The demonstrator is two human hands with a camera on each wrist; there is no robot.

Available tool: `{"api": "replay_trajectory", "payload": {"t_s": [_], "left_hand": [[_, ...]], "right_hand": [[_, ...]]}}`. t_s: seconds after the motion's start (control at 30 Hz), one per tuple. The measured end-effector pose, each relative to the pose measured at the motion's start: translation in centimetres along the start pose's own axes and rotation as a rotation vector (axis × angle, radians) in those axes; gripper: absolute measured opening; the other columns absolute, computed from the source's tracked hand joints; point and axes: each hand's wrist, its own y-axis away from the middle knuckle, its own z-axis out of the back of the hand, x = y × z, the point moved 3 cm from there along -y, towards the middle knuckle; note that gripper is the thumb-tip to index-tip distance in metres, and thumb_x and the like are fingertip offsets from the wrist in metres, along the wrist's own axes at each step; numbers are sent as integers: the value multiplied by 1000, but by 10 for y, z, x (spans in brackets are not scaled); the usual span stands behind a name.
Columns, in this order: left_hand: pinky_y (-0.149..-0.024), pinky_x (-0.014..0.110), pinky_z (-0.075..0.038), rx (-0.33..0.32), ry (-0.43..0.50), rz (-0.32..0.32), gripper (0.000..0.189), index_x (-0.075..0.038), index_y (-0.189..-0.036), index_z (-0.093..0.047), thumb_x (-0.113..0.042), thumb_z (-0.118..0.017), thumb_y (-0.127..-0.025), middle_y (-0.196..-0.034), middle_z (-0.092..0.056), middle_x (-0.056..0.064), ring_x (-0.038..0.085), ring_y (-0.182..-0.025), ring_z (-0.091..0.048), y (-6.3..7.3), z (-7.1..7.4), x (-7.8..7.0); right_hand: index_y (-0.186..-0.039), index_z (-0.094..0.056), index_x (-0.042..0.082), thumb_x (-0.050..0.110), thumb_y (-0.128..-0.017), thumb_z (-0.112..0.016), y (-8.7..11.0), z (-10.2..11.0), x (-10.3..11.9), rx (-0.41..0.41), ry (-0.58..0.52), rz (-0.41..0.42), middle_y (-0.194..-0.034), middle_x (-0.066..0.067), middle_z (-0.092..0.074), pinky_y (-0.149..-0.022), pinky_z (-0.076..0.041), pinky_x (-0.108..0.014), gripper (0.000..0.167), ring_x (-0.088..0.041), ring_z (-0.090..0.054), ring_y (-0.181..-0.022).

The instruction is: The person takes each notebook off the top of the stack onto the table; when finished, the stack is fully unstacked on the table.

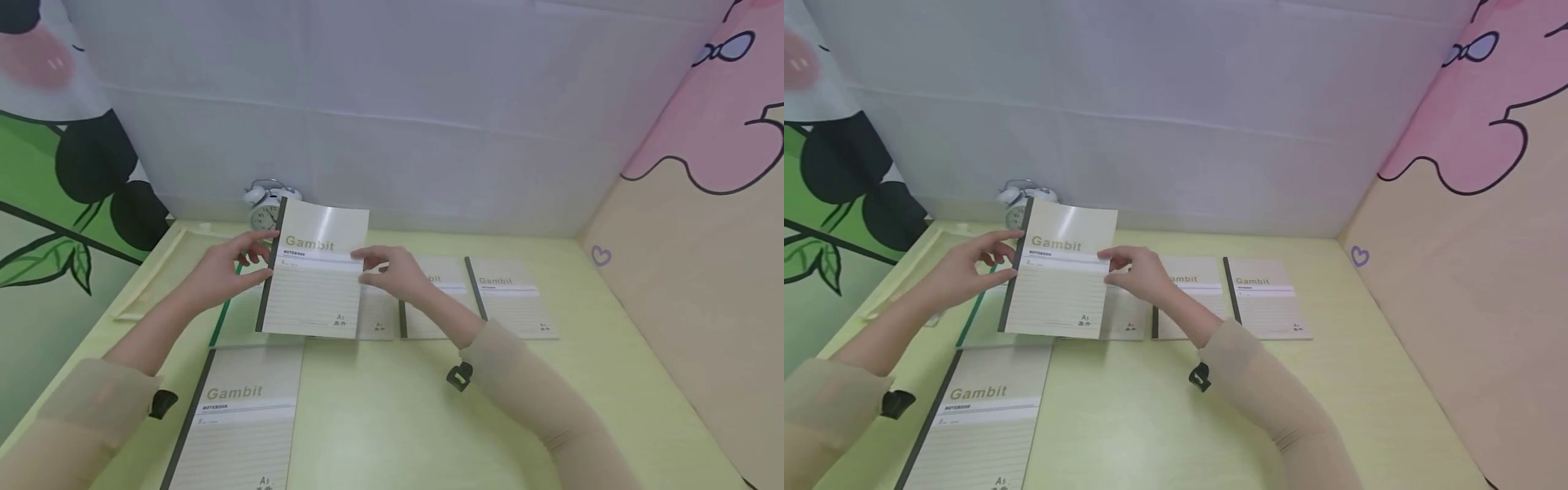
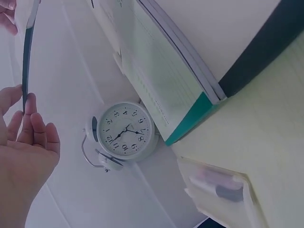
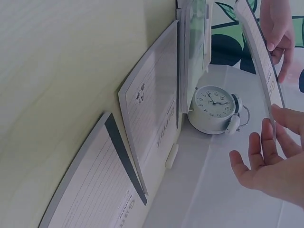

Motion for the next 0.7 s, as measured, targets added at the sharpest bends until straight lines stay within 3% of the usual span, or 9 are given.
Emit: {"api": "replay_trajectory", "payload": {"t_s": [0.23,0.37,0.57,0.7], "left_hand": [[-76,31,-43,62,-25,-98,62,-16,-137,-47,-15,-74,-81,-99,-61,0,16,-89,-51,8,-5,-19],[-73,34,-44,72,-33,-117,63,-19,-136,-48,-19,-76,-79,-98,-60,-3,15,-89,-50,15,-8,-30],[-74,31,-42,149,30,-99,69,-19,-139,-45,-20,-77,-78,-93,-57,-5,14,-87,-47,26,-21,-42],[-77,32,-41,186,42,-98,71,-18,-138,-46,-20,-79,-76,-89,-57,-8,14,-84,-46,33,-32,-48]], "right_hand": [[-119,-65,18,11,-83,-72,25,8,-2,69,-59,-74,-93,0,-65,-85,-51,-26,38,-16,-63,-95],[-117,-66,19,10,-82,-72,40,10,-2,80,-57,-88,-90,1,-65,-86,-51,-27,36,-18,-62,-92],[-117,-66,16,9,-84,-70,60,12,-4,87,1,-6,-90,3,-65,-90,-49,-28,34,-13,-59,-87],[-117,-66,14,10,-83,-71,74,11,-11,108,35,44,-87,5,-64,-94,-48,-36,35,-12,-57,-86]]}}
